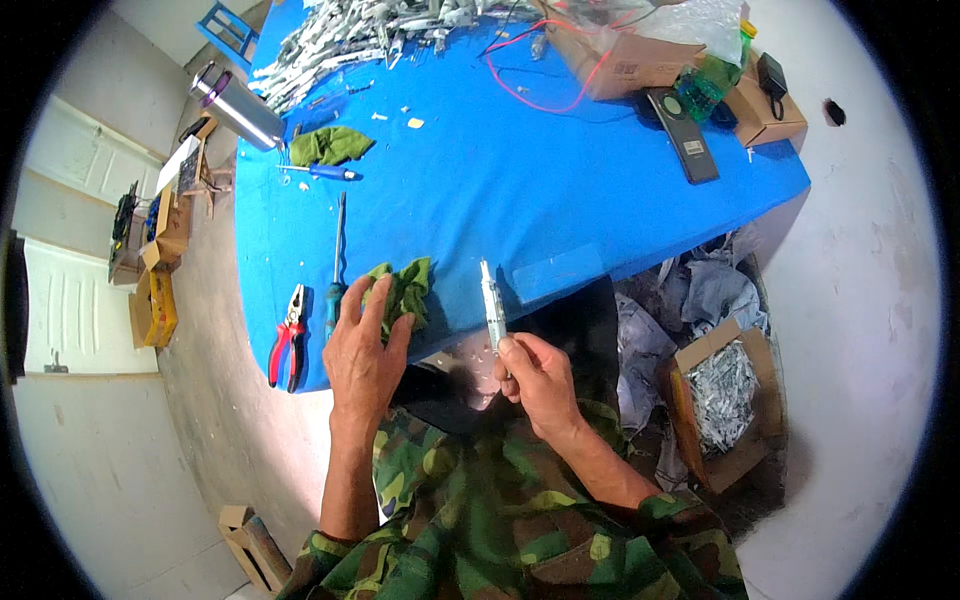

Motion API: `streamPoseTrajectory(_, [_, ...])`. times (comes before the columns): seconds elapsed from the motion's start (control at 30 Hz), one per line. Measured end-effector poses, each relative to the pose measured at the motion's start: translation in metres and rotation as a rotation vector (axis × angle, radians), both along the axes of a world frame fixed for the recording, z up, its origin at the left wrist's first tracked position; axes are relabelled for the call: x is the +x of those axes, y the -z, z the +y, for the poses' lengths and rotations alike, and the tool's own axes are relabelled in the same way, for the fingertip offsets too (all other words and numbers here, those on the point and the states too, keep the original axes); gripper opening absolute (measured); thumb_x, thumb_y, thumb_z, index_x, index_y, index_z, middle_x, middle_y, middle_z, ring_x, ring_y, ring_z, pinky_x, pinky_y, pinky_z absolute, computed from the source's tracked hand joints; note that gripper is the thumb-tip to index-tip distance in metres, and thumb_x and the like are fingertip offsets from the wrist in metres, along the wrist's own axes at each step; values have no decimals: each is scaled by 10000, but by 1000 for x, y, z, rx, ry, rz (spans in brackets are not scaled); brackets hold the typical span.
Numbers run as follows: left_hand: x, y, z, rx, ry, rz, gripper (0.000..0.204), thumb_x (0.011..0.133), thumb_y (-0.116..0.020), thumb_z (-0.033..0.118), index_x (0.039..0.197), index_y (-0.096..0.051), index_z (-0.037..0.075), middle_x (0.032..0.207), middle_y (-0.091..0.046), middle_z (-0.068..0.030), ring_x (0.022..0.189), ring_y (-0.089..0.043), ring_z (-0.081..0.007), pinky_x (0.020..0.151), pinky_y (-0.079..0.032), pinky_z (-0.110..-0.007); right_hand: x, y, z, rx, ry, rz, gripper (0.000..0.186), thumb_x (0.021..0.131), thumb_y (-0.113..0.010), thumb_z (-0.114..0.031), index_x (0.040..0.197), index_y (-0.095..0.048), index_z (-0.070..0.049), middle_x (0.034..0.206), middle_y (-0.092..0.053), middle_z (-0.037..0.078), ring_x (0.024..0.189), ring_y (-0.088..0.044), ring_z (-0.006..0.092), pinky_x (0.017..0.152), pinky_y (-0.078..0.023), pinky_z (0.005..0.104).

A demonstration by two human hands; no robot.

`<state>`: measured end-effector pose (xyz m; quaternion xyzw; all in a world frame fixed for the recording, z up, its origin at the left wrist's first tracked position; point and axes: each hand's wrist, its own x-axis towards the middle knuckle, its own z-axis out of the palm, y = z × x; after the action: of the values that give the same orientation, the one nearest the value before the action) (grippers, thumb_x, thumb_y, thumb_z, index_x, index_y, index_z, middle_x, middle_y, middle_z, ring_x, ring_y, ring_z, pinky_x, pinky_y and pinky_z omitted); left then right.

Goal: The person disassembles a small electronic component using a screwdriver, handles internal pieces, and then cleans the casing with a green cloth.

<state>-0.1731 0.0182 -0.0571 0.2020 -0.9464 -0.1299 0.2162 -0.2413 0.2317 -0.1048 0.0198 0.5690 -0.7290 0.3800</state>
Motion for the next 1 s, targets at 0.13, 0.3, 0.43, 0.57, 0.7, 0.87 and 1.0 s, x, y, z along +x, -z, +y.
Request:
streamPoseTrajectory(0.13, [-7, 14, -9, -30, 24, -60, 306, 936, -752, 114, 1234, -705, 65, 1177, -695, -132, 819, -720, -292, 730, -576, -384, -5, 0, 5, -27, 64, -20, 247, 1053, -660, -278, 1075, -697, -35, 789, -617, -15, 622, -516, 50, 535, -413, 213])
streamPoseTrajectory(0.3, [-20, -1, -4, 325, 41, 105, 184, 921, -728, 59, 1104, -725, 40, 977, -705, -136, 790, -701, -317, 700, -558, -400, -12, 5, 18, -35, 141, -8, 226, 1048, -666, -252, 1092, -688, -32, 791, -620, -10, 610, -517, 50, 513, -400, 212])
streamPoseTrajectory(0.43, [-52, -15, 20, 306, 166, 135, 219, 939, -730, 90, 1151, -724, 37, 989, -701, -145, 771, -690, -296, 696, -546, -381, -18, 12, 25, -59, 201, -22, 214, 1051, -658, -241, 1111, -678, -37, 790, -614, -14, 612, -517, 47, 509, -396, 214])
streamPoseTrajectory(0.57, [-92, -4, 32, 123, 226, 12, 245, 939, -713, 141, 1174, -722, 72, 993, -666, -165, 835, -679, -384, 719, -544, -468, -15, 9, 18, -29, 218, -48, 202, 1058, -642, -227, 1061, -636, -25, 774, -580, 8, 596, -468, 63, 498, -357, 235])
streamPoseTrajectory(0.7, [-90, 12, 36, 50, 301, -62, 229, 902, -722, 142, 1120, -733, 72, 927, -618, -151, 837, -659, -377, 697, -530, -485, -16, 9, 28, -53, 216, 19, 220, 1059, -642, -240, 1076, -648, -21, 775, -595, -3, 606, -488, 63, 515, -367, 243])
streamPoseTrajectory(0.87, [-28, 4, 48, 78, 366, -191, 196, 878, -721, 110, 1068, -734, 63, 926, -621, -148, 826, -663, -376, 703, -541, -482, -12, 11, 32, -41, 205, 56, 230, 1035, -677, -239, 1093, -685, -16, 797, -627, -24, 651, -532, 50, 557, -415, 238])
streamPoseTrajectory(1.0, [25, 0, 44, 180, 347, -350, 198, 855, -747, 93, 1047, -740, 44, 933, -649, -150, 790, -680, -366, 696, -559, -448, -11, 6, 25, 86, 67, 174, 260, 1018, -697, -257, 1130, -685, -23, 868, -668, -20, 691, -601, 62, 602, -475, 243])
